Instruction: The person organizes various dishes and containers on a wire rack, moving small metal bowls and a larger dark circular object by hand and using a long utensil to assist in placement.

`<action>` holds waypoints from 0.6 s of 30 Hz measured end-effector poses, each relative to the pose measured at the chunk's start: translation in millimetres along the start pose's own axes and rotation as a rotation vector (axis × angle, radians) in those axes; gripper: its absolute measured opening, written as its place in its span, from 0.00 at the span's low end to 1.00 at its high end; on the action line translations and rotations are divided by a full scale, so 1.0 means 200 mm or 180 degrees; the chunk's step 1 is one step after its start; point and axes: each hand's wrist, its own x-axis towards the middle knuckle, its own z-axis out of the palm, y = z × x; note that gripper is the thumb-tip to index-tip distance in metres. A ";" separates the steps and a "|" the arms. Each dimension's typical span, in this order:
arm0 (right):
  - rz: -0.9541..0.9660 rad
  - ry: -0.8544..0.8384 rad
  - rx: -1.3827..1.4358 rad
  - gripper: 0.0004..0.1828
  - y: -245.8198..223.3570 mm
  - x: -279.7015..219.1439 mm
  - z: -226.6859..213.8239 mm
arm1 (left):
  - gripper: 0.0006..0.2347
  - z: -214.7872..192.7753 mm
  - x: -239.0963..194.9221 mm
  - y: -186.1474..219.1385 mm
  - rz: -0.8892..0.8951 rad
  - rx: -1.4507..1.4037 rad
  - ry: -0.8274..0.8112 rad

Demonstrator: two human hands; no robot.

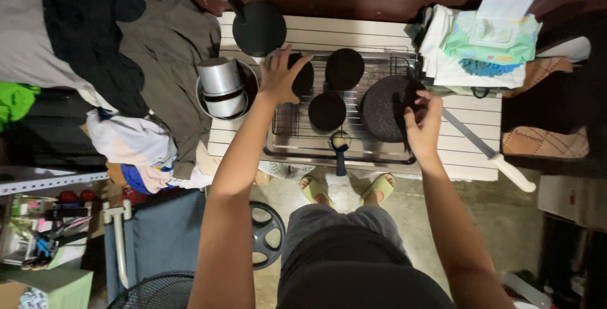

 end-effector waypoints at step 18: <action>-0.0029 0.0393 0.0003 0.18 0.06 -0.11 -0.05 | 0.49 0.11 0.16 -0.02 0.0340 0.0914 -0.0322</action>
